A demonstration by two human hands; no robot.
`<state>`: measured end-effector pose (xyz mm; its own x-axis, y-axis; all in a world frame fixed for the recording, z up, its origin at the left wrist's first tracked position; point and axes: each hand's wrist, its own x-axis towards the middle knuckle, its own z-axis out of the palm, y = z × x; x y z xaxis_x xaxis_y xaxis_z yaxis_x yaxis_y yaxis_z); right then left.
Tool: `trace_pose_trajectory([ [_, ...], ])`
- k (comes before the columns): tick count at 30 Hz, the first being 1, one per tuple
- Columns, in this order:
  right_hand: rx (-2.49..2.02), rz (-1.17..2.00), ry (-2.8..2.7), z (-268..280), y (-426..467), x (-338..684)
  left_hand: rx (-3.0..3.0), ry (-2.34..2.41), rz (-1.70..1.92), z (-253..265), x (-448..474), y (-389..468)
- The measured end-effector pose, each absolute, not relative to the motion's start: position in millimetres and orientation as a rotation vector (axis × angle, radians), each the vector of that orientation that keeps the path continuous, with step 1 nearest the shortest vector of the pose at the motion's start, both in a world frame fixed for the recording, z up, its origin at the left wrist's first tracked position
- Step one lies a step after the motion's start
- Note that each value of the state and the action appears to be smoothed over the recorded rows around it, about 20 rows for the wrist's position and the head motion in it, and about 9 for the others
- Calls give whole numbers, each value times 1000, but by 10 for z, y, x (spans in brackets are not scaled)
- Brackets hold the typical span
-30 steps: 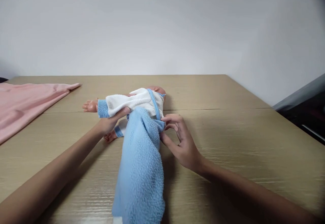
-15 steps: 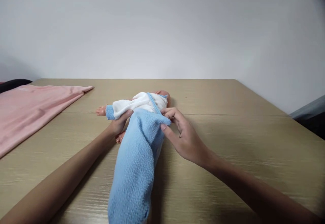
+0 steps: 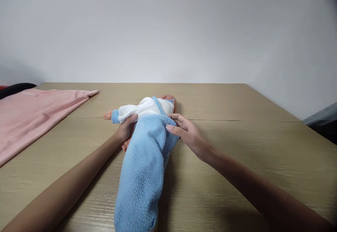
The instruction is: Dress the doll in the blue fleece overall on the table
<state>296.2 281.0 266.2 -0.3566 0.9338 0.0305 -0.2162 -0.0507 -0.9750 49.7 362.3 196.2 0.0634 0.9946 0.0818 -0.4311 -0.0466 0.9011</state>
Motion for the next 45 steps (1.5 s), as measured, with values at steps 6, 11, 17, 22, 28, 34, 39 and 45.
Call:
trace_pose_trajectory([
  [6, -934, 1700, -1234, 2788, 2775, 2904, 1024, 738, 1331, 2002, 479, 3607],
  [11, -812, 1414, -1247, 2870, 2833, 2763, 1003, 752, 1331, 2053, 492, 3575],
  [17, -754, 1588, -1157, 2844, 3002, 2740, 941, 757, 1379, 2029, 495, 3618],
  [22, -846, 1491, -1223, 2723, 3055, 2740, 945, 737, 1363, 1993, 491, 3625],
  [28, -939, 1411, -1417, 2578, 2884, 2849, 915, 699, 1353, 2003, 490, 3586],
  [34, -906, 1269, -1724, 2283, 2543, 3181, 910, 667, 1492, 1964, 495, 3615],
  [39, -992, 1033, -1707, 2064, 2423, 3191, 867, 672, 1485, 1933, 486, 3590],
  [45, -929, 1347, -1673, 1991, 2454, 3214, 795, 665, 1604, 1916, 463, 3641],
])
